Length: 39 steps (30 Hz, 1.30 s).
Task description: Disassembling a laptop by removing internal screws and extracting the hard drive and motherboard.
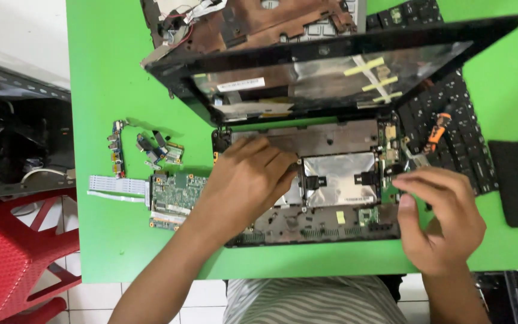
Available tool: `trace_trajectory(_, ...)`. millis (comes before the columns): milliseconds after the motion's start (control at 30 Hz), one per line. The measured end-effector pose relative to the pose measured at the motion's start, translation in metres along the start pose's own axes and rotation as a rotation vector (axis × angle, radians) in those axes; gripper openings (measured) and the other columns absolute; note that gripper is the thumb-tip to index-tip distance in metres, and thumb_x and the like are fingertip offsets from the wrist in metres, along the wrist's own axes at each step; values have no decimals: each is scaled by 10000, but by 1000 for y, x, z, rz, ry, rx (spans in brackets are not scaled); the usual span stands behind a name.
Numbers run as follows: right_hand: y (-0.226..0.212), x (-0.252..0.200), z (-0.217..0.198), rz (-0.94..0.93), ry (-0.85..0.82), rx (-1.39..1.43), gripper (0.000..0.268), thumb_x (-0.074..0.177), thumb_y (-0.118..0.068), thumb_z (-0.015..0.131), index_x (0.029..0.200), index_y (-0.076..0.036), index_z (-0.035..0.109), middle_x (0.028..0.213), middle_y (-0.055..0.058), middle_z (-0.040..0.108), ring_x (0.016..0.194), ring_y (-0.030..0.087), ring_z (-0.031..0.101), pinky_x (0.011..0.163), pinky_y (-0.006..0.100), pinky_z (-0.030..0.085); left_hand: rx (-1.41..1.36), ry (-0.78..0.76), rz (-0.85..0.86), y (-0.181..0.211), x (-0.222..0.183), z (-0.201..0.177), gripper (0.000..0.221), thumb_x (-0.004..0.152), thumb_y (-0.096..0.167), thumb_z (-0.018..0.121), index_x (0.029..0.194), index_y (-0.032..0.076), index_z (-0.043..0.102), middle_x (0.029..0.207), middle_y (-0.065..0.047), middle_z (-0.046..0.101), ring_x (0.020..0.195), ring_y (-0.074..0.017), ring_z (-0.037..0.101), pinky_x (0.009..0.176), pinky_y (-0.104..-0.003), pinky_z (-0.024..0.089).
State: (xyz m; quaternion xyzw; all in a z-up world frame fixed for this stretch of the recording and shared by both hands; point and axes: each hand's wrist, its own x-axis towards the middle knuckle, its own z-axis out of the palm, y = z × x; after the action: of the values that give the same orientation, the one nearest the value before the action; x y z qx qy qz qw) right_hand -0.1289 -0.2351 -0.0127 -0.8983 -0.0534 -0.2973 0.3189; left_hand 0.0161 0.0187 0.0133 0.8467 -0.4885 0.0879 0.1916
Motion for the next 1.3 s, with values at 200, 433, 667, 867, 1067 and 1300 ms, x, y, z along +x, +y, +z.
trace_trajectory(200, 5, 0, 3, 43, -34, 37, 122, 982, 27, 600, 1047, 62, 697, 1064, 234, 673, 978, 359, 657, 951, 454, 568, -212, 7, -127, 2, 2, -2, 284, 917, 49, 755, 1095, 50, 534, 903, -97, 714, 879, -306, 670, 786, -429, 536)
trace_trajectory(433, 5, 0, 5, 75, -68, 12, 127, 985, 8, 593, 1039, 35, 705, 1034, 207, 696, 975, 345, 674, 923, 445, 574, -198, 53, -117, 0, 3, 3, 285, 920, 30, 775, 1074, 79, 541, 834, -84, 688, 825, -283, 663, 733, -413, 547)
trace_trajectory(667, -5, 6, 5, 204, 89, 41, 158, 984, -10, 560, 921, 61, 687, 923, 242, 672, 854, 345, 660, 797, 421, 548, -350, 78, -95, -1, 14, -3, 90, 1002, 60, 672, 994, 43, 584, 859, -82, 688, 809, -265, 641, 718, -389, 518)
trace_trajectory(867, 0, 6, 3, 282, 166, 62, 169, 985, -46, 553, 898, 57, 655, 896, 238, 656, 812, 323, 644, 732, 384, 521, -309, 101, -147, 4, 17, 8, 93, 963, 121, 733, 959, 74, 653, 894, -49, 720, 789, -217, 660, 708, -351, 532)
trace_trajectory(1067, 0, 9, 3, 272, 162, 78, 173, 975, -51, 548, 887, 47, 659, 886, 219, 657, 788, 303, 647, 727, 367, 519, -173, 33, -167, 9, 19, 5, 131, 996, 224, 668, 983, 94, 684, 925, -35, 717, 840, -232, 648, 754, -375, 530)
trace_trajectory(1300, 2, 9, 3, 303, 163, 100, 195, 973, -70, 539, 871, 49, 655, 872, 221, 663, 782, 298, 662, 716, 371, 547, -78, -141, -163, 17, 14, 20, 808, 853, 694, 743, 1382, 122, 526, 1229, -121, 496, 1050, -271, 486, 835, -401, 452)
